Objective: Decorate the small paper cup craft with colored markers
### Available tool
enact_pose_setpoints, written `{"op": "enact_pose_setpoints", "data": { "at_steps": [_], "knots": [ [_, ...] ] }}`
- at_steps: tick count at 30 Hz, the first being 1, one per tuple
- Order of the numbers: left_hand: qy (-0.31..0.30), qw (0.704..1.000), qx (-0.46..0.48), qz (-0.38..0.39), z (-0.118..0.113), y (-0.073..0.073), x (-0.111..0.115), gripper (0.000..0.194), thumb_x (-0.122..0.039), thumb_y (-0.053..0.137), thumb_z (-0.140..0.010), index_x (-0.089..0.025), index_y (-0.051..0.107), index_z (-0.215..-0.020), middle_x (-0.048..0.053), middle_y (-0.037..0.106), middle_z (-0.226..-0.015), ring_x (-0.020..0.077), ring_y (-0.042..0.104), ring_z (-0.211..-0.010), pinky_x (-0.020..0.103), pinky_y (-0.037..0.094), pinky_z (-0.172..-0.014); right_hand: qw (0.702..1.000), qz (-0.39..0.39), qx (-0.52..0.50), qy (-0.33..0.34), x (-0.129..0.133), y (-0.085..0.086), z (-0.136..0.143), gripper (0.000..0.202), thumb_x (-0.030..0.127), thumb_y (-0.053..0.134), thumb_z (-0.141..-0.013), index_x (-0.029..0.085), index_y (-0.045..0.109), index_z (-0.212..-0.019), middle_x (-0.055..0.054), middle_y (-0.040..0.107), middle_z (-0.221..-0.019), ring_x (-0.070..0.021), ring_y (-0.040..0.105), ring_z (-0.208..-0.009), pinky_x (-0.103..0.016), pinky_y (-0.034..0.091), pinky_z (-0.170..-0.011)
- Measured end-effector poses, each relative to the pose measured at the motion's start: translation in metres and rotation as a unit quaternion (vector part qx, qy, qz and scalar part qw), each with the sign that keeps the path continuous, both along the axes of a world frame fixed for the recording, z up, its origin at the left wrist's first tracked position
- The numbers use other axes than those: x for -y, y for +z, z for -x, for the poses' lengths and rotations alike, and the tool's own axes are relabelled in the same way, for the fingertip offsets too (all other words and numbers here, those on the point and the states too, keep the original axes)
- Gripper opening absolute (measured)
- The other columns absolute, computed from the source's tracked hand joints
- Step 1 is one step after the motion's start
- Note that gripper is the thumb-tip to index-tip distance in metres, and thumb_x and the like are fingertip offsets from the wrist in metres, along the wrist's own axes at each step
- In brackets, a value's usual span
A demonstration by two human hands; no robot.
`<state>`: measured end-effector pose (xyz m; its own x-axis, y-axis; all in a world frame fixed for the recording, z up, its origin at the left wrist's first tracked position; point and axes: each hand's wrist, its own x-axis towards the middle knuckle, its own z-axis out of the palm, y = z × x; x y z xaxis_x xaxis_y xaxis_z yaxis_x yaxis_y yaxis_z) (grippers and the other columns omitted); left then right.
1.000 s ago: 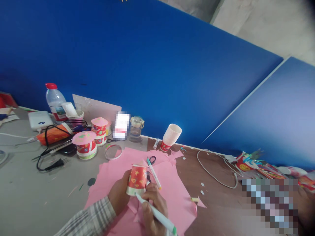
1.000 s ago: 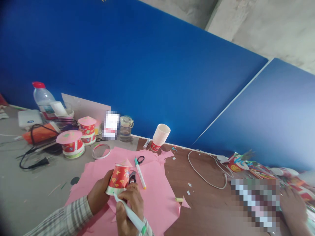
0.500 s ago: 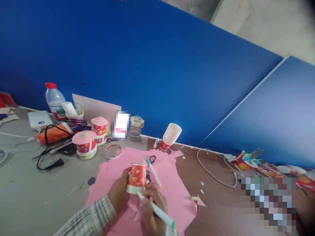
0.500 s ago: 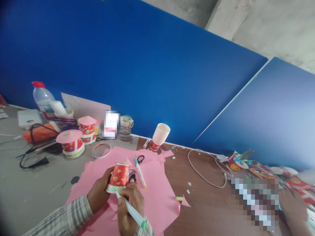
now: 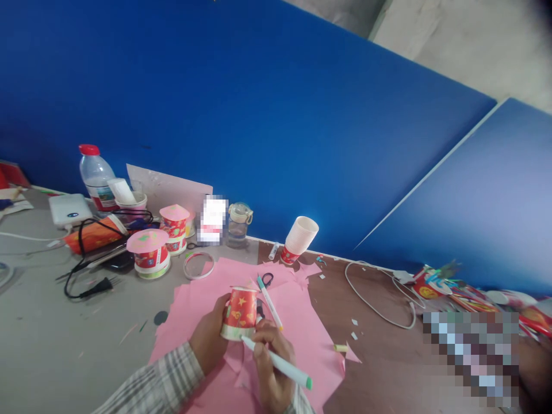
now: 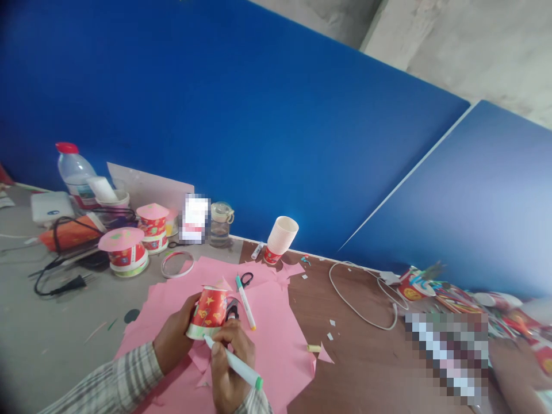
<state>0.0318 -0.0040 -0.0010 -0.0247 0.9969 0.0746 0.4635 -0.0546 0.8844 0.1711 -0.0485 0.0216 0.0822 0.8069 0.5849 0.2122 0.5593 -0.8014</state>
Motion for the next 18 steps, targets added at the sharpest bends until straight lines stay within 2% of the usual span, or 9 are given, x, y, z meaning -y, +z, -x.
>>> {"op": "enact_pose_setpoints", "data": {
  "at_steps": [5,8,12,18],
  "knots": [
    [-0.002,1.0,0.004,-0.01,0.0001,-0.0011,0.0001,0.041,-0.026,0.056,-0.054,-0.027,0.044,-0.093,0.0,0.072,-0.067,0.0209,0.064,-0.057,0.027,0.048,-0.048,1.0,-0.01,0.011,0.009,0.0006,0.0028,0.0018,0.017,0.025,0.052,-0.077,0.021,0.062,-0.063,0.002,0.057,-0.055,-0.0192,0.056,-0.049,-0.028,0.046,-0.049],
    [0.0,1.0,0.006,-0.011,0.0,-0.0011,0.0,0.043,-0.026,0.057,-0.053,-0.026,0.044,-0.094,0.0,0.072,-0.067,0.0209,0.064,-0.058,0.026,0.047,-0.047,1.0,-0.006,0.012,-0.007,0.0002,0.0006,0.0016,0.015,0.024,0.053,-0.077,0.021,0.063,-0.066,0.001,0.06,-0.057,-0.0198,0.058,-0.05,-0.028,0.047,-0.049],
    [0.003,1.0,0.0,-0.009,0.0,-0.0002,-0.0003,0.044,-0.025,0.058,-0.051,-0.025,0.045,-0.093,0.0,0.072,-0.063,0.0206,0.064,-0.056,0.025,0.046,-0.045,1.0,0.014,-0.009,-0.015,-0.0001,-0.004,0.0004,0.018,0.028,0.052,-0.078,0.021,0.063,-0.066,0.002,0.058,-0.055,-0.0187,0.056,-0.046,-0.026,0.044,-0.045],
    [-0.004,1.0,-0.001,-0.004,0.0002,0.0,0.0,0.042,-0.024,0.056,-0.054,-0.025,0.044,-0.094,0.0,0.072,-0.064,0.0201,0.064,-0.055,0.025,0.047,-0.046,1.0,-0.005,0.009,-0.009,0.0007,-0.0036,0.0021,0.022,0.033,0.052,-0.079,0.021,0.062,-0.063,0.001,0.059,-0.055,-0.0192,0.056,-0.05,-0.028,0.046,-0.05]
  ]
}}
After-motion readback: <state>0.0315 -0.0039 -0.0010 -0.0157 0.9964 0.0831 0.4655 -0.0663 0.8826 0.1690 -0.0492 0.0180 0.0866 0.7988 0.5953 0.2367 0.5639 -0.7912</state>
